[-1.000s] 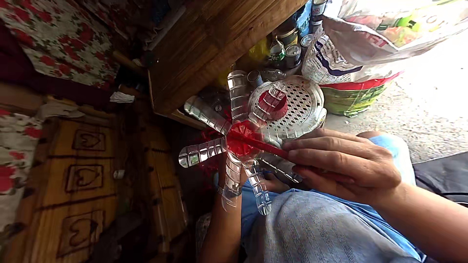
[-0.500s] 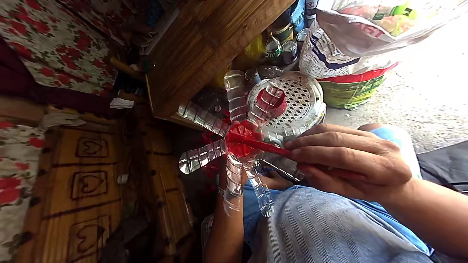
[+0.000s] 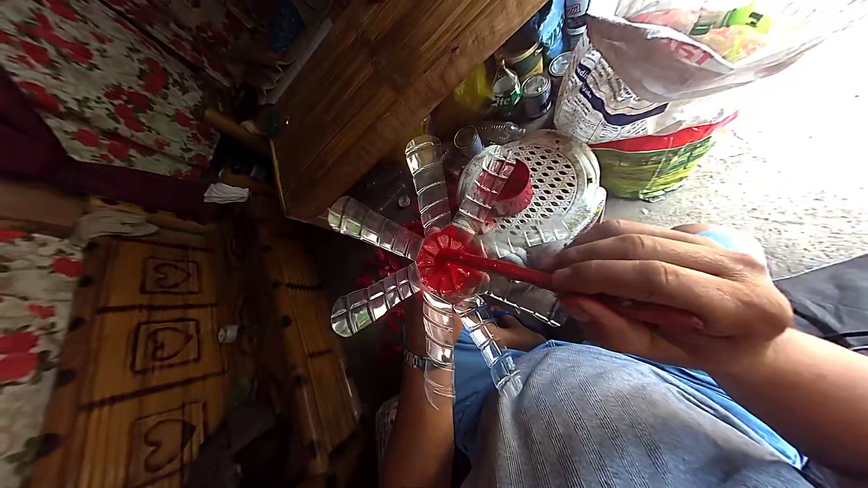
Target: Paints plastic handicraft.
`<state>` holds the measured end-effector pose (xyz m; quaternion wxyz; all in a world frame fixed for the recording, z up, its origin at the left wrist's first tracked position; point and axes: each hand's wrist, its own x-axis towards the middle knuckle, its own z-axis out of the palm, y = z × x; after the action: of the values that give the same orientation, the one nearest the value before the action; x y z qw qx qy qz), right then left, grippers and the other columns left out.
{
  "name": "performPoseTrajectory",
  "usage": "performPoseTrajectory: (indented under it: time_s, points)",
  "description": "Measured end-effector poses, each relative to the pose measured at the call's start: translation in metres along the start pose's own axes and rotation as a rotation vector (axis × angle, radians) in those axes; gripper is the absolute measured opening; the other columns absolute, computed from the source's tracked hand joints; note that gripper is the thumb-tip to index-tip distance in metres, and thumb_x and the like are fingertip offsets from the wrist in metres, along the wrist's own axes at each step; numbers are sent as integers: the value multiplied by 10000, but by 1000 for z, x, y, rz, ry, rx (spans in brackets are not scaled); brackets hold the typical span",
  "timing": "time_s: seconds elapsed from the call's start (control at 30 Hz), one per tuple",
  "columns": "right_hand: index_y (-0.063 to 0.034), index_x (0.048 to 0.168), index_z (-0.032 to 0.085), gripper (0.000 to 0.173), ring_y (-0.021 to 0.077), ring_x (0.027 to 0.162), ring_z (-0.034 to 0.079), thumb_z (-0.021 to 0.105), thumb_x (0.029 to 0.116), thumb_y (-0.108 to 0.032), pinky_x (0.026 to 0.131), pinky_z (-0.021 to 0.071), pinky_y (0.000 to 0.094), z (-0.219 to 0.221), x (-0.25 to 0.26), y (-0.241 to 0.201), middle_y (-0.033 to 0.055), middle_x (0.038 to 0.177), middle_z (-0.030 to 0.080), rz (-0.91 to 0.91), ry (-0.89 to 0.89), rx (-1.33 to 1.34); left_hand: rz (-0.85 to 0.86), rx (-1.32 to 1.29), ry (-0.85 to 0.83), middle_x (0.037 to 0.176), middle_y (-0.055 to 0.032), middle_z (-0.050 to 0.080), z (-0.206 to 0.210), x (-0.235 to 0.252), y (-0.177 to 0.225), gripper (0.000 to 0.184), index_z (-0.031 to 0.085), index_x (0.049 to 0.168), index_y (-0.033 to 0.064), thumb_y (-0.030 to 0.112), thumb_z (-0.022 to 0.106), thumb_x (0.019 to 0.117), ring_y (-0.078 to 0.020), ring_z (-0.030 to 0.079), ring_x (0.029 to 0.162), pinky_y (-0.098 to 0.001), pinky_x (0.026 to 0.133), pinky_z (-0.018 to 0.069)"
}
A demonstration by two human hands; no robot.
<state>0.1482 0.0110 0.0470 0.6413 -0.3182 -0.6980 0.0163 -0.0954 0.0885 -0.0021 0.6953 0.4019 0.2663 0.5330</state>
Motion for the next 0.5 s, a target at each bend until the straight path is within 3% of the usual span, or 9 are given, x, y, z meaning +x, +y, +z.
performPoseTrajectory:
  time_s: [0.03,0.17,0.27,0.43,0.5]
  points:
    - [-35,1007,704,147,121,962,696,629,1007,-161,848,575,248,0,1,-1,65,982,737,-4,5,-5,6,37,7,987,18,735,-3,-1,-1,301,679,1055,174,430,720,902,-74,699,970,-277,866,584]
    - [-24,1003,711,141,127,997,700,637,999,-144,880,580,249,0,2,0,76,997,742,-3,-15,2,-31,15,-50,1101,-22,737,-5,2,0,491,702,1131,173,523,792,799,-135,688,1083,-326,940,568]
    - [-31,982,703,133,107,946,691,632,992,-143,843,572,240,-1,1,-1,62,956,734,-5,18,-4,-10,15,-58,1059,-16,746,-10,1,-1,426,719,1092,169,481,797,813,-119,698,1047,-315,929,573]
    - [-20,998,715,149,128,987,704,636,998,-147,874,582,250,-1,1,-2,78,986,746,-8,0,-6,36,38,-48,945,-5,763,-2,-6,1,183,747,977,164,326,751,893,-79,724,914,-270,836,598]
    - [-31,991,707,151,102,943,686,627,1001,-158,834,561,227,-2,0,-4,63,963,736,-3,9,-14,53,1,-101,991,-4,772,1,-8,1,168,765,1022,162,279,738,904,-84,724,960,-278,873,591]
